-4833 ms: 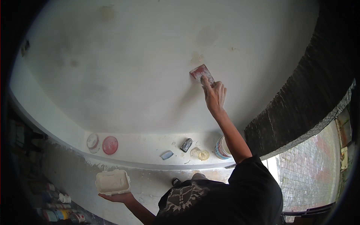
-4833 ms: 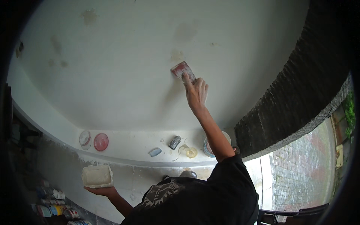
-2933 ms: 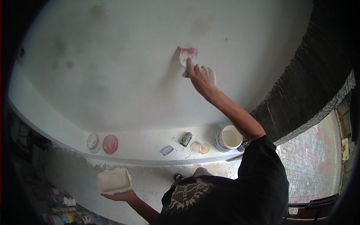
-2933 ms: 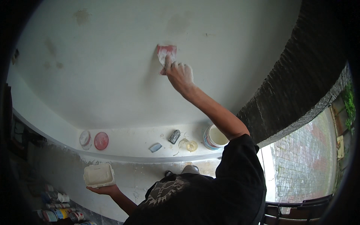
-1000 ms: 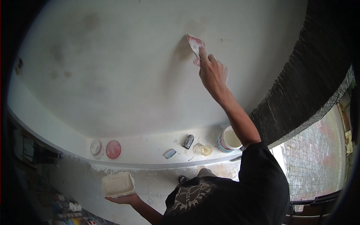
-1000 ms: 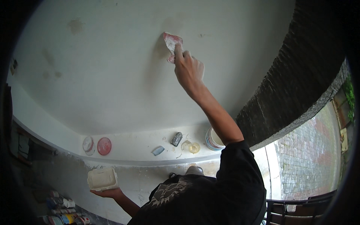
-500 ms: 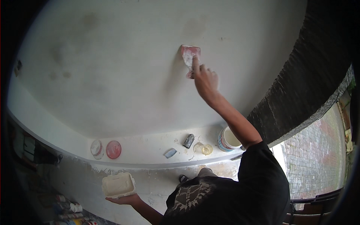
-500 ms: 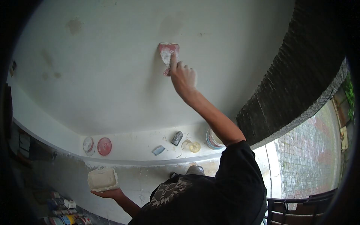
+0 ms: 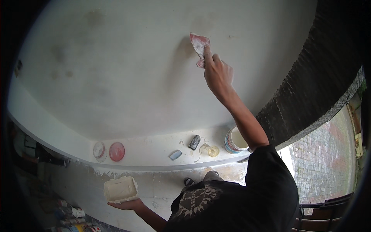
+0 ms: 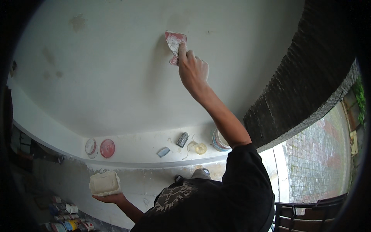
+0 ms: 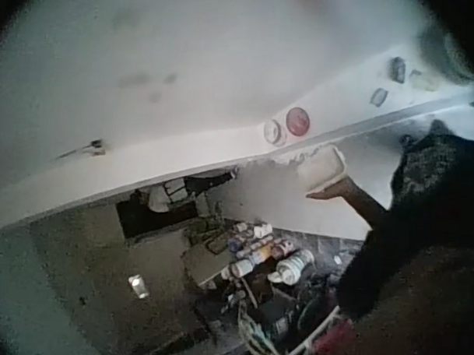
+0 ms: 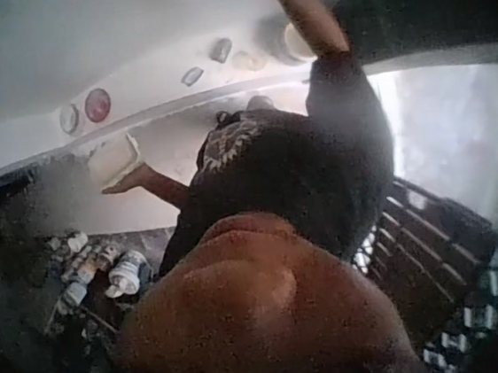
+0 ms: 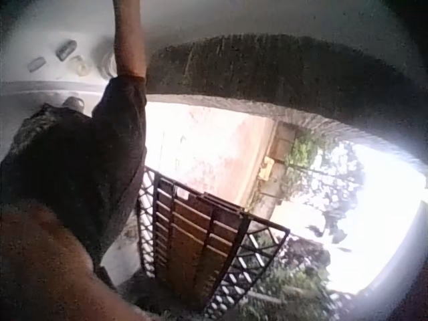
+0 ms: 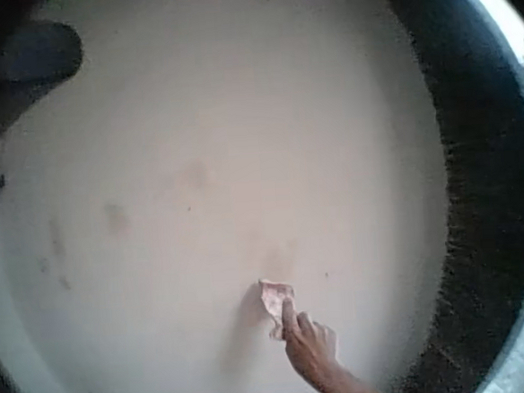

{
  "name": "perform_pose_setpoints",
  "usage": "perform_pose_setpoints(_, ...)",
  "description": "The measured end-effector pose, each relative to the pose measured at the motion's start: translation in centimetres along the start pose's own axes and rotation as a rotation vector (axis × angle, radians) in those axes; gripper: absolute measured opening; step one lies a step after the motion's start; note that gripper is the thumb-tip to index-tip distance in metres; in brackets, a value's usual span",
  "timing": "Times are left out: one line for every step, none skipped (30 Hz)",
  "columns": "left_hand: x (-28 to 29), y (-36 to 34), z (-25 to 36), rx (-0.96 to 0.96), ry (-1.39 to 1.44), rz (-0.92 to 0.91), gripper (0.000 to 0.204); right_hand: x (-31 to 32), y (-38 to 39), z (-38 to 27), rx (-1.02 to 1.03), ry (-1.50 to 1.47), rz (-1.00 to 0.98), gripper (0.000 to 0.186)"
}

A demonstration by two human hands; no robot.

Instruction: The person scoops wall filler from a container onto a putty knife and applies the filler onto spots across the walls.

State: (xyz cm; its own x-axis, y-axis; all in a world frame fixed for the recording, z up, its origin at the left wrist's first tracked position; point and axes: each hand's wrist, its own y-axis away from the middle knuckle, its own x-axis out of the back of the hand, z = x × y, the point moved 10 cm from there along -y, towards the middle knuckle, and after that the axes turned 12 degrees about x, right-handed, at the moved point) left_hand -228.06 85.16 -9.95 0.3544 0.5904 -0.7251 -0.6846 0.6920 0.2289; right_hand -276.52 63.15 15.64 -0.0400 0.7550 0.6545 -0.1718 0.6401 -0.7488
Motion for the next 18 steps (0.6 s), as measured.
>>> perform_pose_setpoints(-0.1,0.0,0.0,0.002,-0.001,-0.018,0.068,-0.5,-0.2,0.5,-0.016,0.003,0.019,0.056)
perform_pose_setpoints(-0.4,-0.2,-0.2,0.004,0.003,-0.036,0.068,-2.0,0.4,-0.1,0.011,0.054,-0.002,0.051)
perform_pose_setpoints(-0.5,-0.2,-0.1,0.001,0.005,-0.034,0.068,-3.8,1.1,-1.3,0.044,0.05,-0.067,0.049)
perform_pose_setpoints(-0.6,-0.2,0.0,-0.003,-0.002,-0.029,0.068,-5.7,2.2,-1.9,0.025,0.008,-0.159,0.05)
perform_pose_setpoints(-0.5,0.0,0.1,-0.007,-0.009,-0.02,0.068,-6.8,3.1,-2.6,0.01,-0.036,-0.253,0.05)
perform_pose_setpoints(-0.4,0.1,0.2,-0.01,-0.007,-0.014,0.068,-6.7,3.4,-2.7,0.016,-0.039,-0.254,0.05)
perform_pose_setpoints(-0.1,0.0,0.3,-0.018,-0.005,-0.005,0.068,-6.6,3.7,-2.4,0.009,-0.072,-0.253,0.051)
perform_pose_setpoints(0.0,0.1,0.4,-0.026,-0.004,0.0,0.067,-6.4,4.0,-2.0,0.0,-0.105,-0.25,0.053)
perform_pose_setpoints(-0.4,0.4,0.7,-0.032,-0.004,0.006,0.067,-5.5,3.7,-2.3,0.005,-0.111,-0.251,0.053)
perform_pose_setpoints(-0.6,0.9,0.8,-0.016,0.005,0.039,0.067,-3.5,3.0,-2.4,0.006,-0.084,-0.178,0.053)
perform_pose_setpoints(-0.8,1.2,0.7,0.004,0.013,0.066,0.067,-1.6,2.5,-2.2,0.0,-0.052,-0.103,0.053)
perform_pose_setpoints(-0.3,0.8,0.6,0.002,0.011,0.066,0.067,-0.8,2.0,-1.9,-0.005,-0.018,-0.04,0.057)
perform_pose_setpoints(0.5,0.2,0.7,-0.017,0.008,0.054,0.068,-2.0,1.6,-1.6,-0.007,-0.02,-0.04,0.057)
perform_pose_setpoints(0.7,-0.1,0.5,-0.024,0.003,0.033,0.068,-3.4,1.8,-1.1,0.013,0.066,-0.02,0.06)
perform_pose_setpoints(0.6,-0.1,0.3,-0.014,-0.003,0.026,0.068,-5.0,2.4,-1.1,0.034,0.152,-0.003,0.062)
perform_pose_setpoints(0.2,-0.1,0.2,-0.009,0.004,-0.004,0.069,-7.1,3.1,-1.8,0.064,0.31,-0.031,0.067)
perform_pose_setpoints(0.0,-0.1,0.2,-0.009,0.015,-0.028,0.07,-9.2,4.0,-2.6,0.085,0.262,-0.115,0.067)
perform_pose_setpoints(0.2,-0.2,0.1,-0.009,0.013,-0.027,0.07,-10.6,4.8,-3.2,0.052,0.146,-0.227,0.064)
